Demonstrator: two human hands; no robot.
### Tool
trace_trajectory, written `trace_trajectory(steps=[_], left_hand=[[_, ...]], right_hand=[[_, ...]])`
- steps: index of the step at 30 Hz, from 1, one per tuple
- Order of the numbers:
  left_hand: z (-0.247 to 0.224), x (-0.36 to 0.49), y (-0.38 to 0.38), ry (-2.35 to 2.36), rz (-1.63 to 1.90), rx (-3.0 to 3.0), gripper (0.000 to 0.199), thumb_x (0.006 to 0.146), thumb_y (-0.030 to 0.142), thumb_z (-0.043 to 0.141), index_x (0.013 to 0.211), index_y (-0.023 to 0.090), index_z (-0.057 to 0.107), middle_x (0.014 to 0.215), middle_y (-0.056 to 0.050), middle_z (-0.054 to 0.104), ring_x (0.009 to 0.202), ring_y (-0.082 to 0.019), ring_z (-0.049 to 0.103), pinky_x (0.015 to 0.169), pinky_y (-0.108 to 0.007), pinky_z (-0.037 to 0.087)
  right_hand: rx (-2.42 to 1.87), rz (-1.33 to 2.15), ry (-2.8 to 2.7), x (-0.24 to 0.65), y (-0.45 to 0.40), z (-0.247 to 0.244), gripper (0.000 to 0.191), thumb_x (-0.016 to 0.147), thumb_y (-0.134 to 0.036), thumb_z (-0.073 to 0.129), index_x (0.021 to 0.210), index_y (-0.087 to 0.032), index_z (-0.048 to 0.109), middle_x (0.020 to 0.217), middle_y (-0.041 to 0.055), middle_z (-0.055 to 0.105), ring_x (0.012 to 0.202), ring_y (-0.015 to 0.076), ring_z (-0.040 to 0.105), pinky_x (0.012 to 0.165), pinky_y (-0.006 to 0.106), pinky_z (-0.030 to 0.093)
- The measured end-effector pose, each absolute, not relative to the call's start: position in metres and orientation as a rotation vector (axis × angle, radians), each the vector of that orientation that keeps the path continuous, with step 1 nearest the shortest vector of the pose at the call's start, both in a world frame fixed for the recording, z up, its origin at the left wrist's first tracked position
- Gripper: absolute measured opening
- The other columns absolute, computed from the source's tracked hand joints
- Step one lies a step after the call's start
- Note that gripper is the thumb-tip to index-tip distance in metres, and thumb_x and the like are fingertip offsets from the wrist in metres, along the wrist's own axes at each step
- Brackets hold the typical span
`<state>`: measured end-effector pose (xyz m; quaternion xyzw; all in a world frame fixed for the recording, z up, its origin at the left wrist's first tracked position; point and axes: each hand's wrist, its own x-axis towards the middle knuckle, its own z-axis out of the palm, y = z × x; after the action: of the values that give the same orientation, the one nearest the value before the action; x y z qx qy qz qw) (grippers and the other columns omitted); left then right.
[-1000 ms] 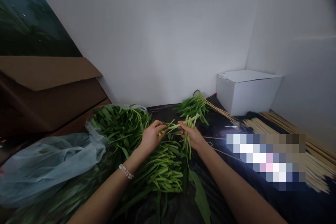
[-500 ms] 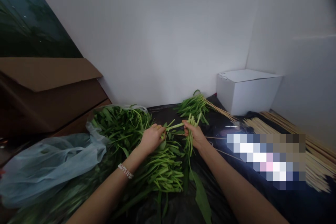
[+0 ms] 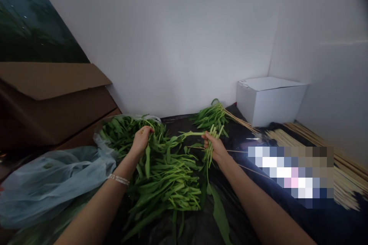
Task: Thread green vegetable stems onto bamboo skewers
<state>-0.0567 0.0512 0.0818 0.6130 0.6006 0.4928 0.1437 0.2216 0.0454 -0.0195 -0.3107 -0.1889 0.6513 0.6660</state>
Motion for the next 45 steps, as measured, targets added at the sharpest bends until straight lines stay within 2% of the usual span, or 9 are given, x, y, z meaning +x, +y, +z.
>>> trace_trajectory(steps=[6, 9, 13, 16, 24, 30, 36, 41, 45], left_hand=[[0.100, -0.042, 0.043, 1.514, 1.304, 1.948, 0.029, 0.079, 0.046, 0.054, 0.084, 0.018, 0.060, 0.056, 0.005, 0.049, 0.052, -0.012, 0.047, 0.055, -0.023, 0.040], [0.101, -0.019, 0.043, 1.534, 1.105, 2.215, 0.035, 0.076, 0.043, 0.064, 0.099, 0.017, 0.068, 0.068, 0.002, 0.063, 0.060, -0.014, 0.055, 0.061, -0.024, 0.042], [0.095, 0.013, 0.043, 1.376, 0.807, 2.531, 0.029, 0.087, 0.040, 0.055, 0.091, 0.019, 0.075, 0.090, -0.005, 0.074, 0.082, -0.020, 0.065, 0.077, -0.029, 0.047], [0.086, 0.030, 0.045, 1.276, 0.609, 2.744, 0.026, 0.088, 0.036, 0.057, 0.102, 0.023, 0.074, 0.093, -0.006, 0.075, 0.088, -0.022, 0.063, 0.080, -0.031, 0.047], [0.065, 0.035, 0.049, 1.251, 0.369, 2.853, 0.023, 0.088, 0.023, 0.049, 0.096, 0.021, 0.071, 0.087, -0.006, 0.070, 0.081, -0.019, 0.064, 0.074, -0.027, 0.046], [0.061, 0.040, 0.041, 1.452, 0.424, 2.901, 0.013, 0.081, 0.023, 0.052, 0.082, 0.020, 0.065, 0.081, -0.006, 0.066, 0.082, -0.021, 0.062, 0.075, -0.030, 0.045], [0.081, 0.007, 0.073, 1.673, 1.064, 2.249, 0.023, 0.080, 0.030, 0.042, 0.066, 0.019, 0.057, 0.058, 0.000, 0.057, 0.056, -0.016, 0.054, 0.058, -0.027, 0.044], [0.126, -0.054, 0.065, 1.725, 1.284, 2.207, 0.033, 0.087, 0.043, 0.041, 0.089, 0.019, 0.063, 0.072, -0.004, 0.066, 0.068, -0.019, 0.062, 0.066, -0.029, 0.048], [0.111, -0.047, 0.016, 1.630, 0.822, 2.685, 0.026, 0.087, 0.041, 0.052, 0.097, 0.024, 0.068, 0.097, -0.006, 0.072, 0.092, -0.024, 0.065, 0.085, -0.035, 0.047]], right_hand=[[-0.707, 1.493, -0.468, 0.211, 0.038, -0.018, 0.031, 0.059, -0.031, 0.086, 0.073, -0.016, 0.062, 0.062, -0.0002, 0.069, 0.040, 0.0047, 0.047, 0.035, 0.016, 0.035], [-0.713, 1.482, -0.511, 0.209, 0.037, -0.016, 0.031, 0.058, -0.032, 0.085, 0.072, -0.016, 0.063, 0.063, 0.0010, 0.070, 0.040, 0.0054, 0.047, 0.035, 0.017, 0.035], [-0.738, 1.456, -0.559, 0.209, 0.035, -0.012, 0.031, 0.057, -0.034, 0.085, 0.071, -0.016, 0.065, 0.063, 0.0026, 0.070, 0.040, 0.0065, 0.047, 0.035, 0.019, 0.034], [-0.734, 1.428, -0.584, 0.208, 0.034, -0.011, 0.034, 0.055, -0.036, 0.086, 0.074, -0.016, 0.067, 0.064, 0.0028, 0.071, 0.041, 0.0069, 0.048, 0.037, 0.019, 0.034], [-0.723, 1.379, -0.708, 0.205, 0.032, -0.011, 0.036, 0.056, -0.041, 0.085, 0.078, -0.015, 0.070, 0.066, 0.0044, 0.072, 0.042, 0.0083, 0.049, 0.038, 0.021, 0.035], [-0.716, 1.424, -0.715, 0.194, 0.027, -0.009, 0.037, 0.057, -0.039, 0.085, 0.081, -0.014, 0.070, 0.071, 0.0062, 0.073, 0.043, 0.0077, 0.049, 0.038, 0.020, 0.034], [-0.689, 1.458, -0.446, 0.208, 0.040, -0.015, 0.026, 0.063, -0.030, 0.082, 0.076, -0.018, 0.064, 0.066, 0.0024, 0.071, 0.043, 0.0076, 0.050, 0.035, 0.017, 0.035], [-0.699, 1.548, -0.398, 0.218, 0.047, -0.021, 0.020, 0.076, -0.030, 0.074, 0.069, -0.018, 0.060, 0.057, 0.0008, 0.065, 0.042, 0.0084, 0.052, 0.037, 0.018, 0.041], [-0.670, 1.661, -0.353, 0.215, 0.044, -0.023, 0.017, 0.083, -0.026, 0.063, 0.068, -0.018, 0.060, 0.062, 0.0043, 0.069, 0.047, 0.0119, 0.059, 0.043, 0.021, 0.049]])
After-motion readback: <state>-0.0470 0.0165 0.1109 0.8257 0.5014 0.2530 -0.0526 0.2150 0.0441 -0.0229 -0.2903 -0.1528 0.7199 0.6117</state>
